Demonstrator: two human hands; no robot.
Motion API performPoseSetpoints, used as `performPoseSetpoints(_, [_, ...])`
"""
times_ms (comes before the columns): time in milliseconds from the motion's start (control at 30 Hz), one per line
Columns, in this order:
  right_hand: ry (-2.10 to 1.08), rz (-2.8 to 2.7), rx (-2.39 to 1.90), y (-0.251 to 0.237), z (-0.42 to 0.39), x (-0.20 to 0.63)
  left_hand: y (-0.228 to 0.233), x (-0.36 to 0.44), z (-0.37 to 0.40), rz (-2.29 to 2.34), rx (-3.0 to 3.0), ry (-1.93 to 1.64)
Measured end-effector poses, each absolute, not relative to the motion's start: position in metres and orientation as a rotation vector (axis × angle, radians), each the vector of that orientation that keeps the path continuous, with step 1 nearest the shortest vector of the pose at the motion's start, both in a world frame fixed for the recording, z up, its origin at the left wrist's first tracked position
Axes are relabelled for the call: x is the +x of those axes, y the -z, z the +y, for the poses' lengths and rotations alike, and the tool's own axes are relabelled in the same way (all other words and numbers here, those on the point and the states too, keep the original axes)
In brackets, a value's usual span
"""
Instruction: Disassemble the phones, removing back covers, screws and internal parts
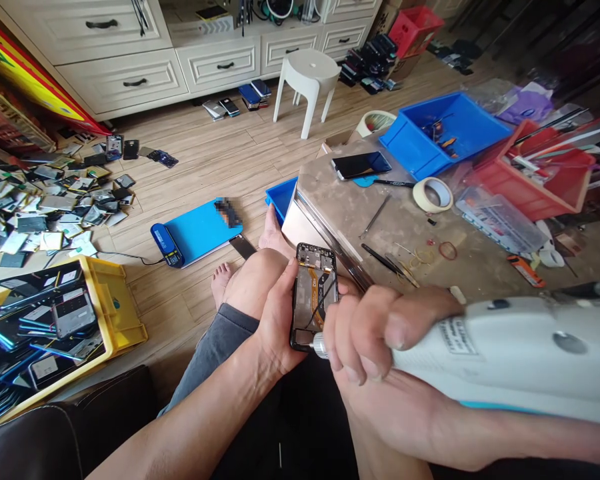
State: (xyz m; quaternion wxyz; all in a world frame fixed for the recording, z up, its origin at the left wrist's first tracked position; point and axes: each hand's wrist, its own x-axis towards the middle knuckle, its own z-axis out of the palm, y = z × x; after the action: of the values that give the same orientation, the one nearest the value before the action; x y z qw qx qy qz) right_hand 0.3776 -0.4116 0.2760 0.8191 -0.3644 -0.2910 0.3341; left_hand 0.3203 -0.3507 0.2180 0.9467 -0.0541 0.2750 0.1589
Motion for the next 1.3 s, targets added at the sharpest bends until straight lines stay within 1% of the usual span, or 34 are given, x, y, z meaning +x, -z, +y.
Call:
performPoseSetpoints(133, [-0.729, -0.62, -0.811, -0.27, -0.42, 0.387, -0.206, 0.318, -0.352, 0.526, -0.105, -0.354])
performPoseSetpoints(300, [-0.656, -0.624, -0.866, -0.266, -0.42, 0.387, -0.199, 0.316, -0.354, 0.465, -0.104, -0.329])
performPoseSetpoints(433, [-0.625, -0.655, -0.866, -0.269, -0.419, 0.385, -0.199, 0.315, -0.354, 0.502, -0.103, -0.348])
performPoseSetpoints(600, [-0.702, -0.614, -0.851, -0.27, -0.42, 0.385, -0.205, 0.316, -0.355, 0.55, -0.089, -0.368])
performPoseSetpoints(800, [-0.67, -0.648, -0.827, -0.267, -0.416, 0.384, -0.214, 0.32, -0.355, 0.571, -0.093, -0.314])
performPoseSetpoints(1000, [-0.71, -0.637, -0.844, -0.271, -0.416, 0.386, -0.211, 0.319, -0.354, 0.569, -0.07, -0.287])
performPoseSetpoints(1300, [-0.656, -0.606, -0.856, -0.273, -0.414, 0.383, -0.207, 0.316, -0.352, 0.542, -0.045, -0.324])
